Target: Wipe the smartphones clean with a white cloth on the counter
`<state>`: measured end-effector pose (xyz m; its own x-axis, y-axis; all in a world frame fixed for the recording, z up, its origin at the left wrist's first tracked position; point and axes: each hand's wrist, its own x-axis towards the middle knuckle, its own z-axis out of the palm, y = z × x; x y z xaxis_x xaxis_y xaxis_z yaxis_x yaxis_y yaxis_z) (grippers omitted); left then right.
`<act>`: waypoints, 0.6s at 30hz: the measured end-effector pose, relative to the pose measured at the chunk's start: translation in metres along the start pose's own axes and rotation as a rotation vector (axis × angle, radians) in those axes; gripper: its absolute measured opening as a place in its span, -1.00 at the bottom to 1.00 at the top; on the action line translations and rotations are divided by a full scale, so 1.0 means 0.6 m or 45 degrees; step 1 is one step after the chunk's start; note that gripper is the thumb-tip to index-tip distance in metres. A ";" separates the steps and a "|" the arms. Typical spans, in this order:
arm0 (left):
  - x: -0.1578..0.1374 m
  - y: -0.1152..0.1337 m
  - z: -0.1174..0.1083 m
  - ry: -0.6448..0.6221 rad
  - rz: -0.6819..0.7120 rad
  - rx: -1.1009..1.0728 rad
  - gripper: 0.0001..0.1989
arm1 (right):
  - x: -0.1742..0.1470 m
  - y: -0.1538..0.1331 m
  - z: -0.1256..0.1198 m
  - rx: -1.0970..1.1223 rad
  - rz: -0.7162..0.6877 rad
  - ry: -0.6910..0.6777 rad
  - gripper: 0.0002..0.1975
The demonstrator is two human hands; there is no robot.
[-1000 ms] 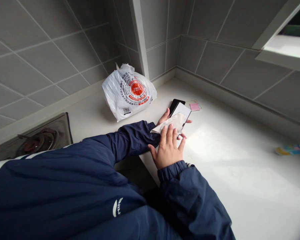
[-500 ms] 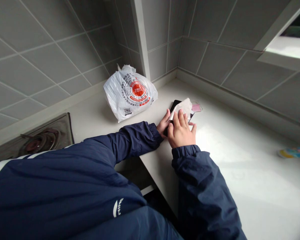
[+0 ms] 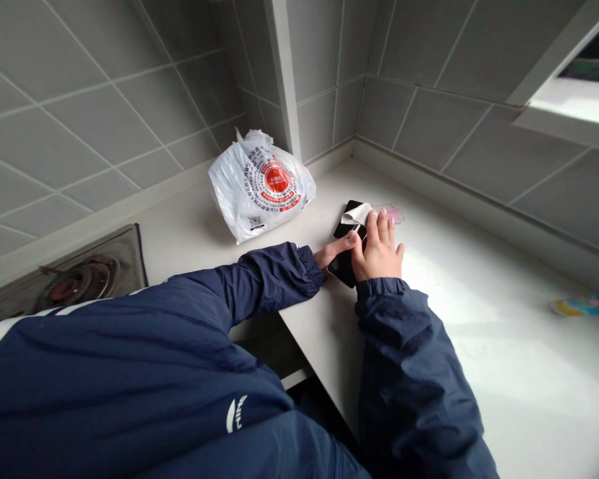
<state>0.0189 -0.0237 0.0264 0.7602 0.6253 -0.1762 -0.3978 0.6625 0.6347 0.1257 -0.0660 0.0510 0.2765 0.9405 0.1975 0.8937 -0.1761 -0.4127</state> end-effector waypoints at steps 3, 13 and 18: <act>0.000 0.003 0.000 -0.004 0.050 0.024 -0.54 | -0.008 0.003 0.004 0.036 0.029 0.016 -0.33; 0.019 -0.006 -0.023 -0.108 0.089 0.078 -0.54 | -0.045 -0.017 -0.001 -0.091 0.055 -0.052 -0.30; 0.017 -0.003 -0.018 -0.106 0.038 0.067 -0.50 | -0.070 -0.029 -0.013 -0.084 0.053 -0.089 -0.29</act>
<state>0.0220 -0.0140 0.0153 0.7892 0.6068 -0.0948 -0.3951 0.6198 0.6780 0.1011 -0.1046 0.0568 0.2910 0.9494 0.1180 0.9038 -0.2324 -0.3593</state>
